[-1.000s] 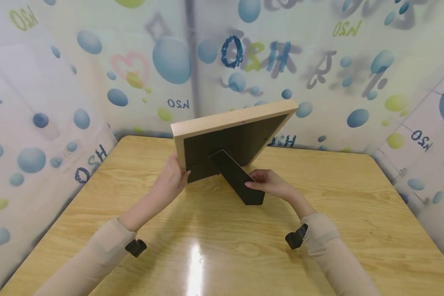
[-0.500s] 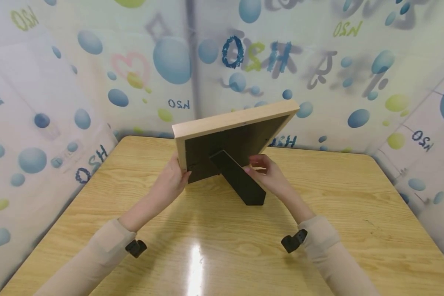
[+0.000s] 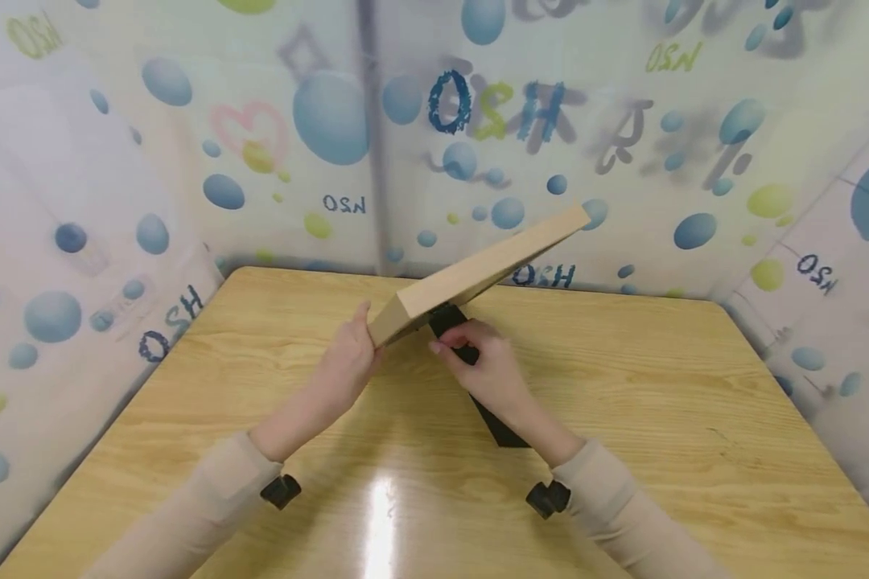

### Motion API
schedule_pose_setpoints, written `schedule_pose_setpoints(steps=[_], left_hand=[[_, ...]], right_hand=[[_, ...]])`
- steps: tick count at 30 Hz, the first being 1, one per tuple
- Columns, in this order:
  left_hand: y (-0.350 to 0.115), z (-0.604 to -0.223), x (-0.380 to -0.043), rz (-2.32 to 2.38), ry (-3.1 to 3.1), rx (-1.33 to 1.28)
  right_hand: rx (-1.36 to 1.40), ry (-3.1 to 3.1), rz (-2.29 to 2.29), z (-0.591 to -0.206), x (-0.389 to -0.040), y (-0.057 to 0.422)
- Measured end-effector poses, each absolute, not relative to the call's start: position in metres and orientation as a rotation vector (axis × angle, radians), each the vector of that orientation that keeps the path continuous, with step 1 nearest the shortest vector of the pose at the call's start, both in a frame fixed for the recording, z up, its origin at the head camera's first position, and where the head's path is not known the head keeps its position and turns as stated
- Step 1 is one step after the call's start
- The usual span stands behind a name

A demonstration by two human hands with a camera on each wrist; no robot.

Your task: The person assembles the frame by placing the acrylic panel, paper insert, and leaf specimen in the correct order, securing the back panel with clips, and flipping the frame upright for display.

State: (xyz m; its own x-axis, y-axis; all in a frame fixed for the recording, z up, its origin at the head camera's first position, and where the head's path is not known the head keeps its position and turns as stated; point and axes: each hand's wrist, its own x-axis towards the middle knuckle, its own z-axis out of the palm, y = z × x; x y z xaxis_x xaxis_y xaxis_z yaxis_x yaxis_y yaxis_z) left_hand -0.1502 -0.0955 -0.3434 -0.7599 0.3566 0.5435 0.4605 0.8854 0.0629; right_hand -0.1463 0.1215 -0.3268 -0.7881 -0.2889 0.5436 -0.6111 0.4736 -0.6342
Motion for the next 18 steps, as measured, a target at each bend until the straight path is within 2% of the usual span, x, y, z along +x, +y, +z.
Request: schedule_pose_setpoints(steps=[8, 18], left_hand=[[-0.102, -0.338, -0.157, -0.382, -2.522, -0.500], [-0.101, -0.331, -0.158, -0.553, -2.557, -0.579]], right_hand=[[0.685, -2.400, 1.109, -0.341, -0.146, 0.127], [0.497, -2.476, 1.375, -0.338, -0.149, 0.112]])
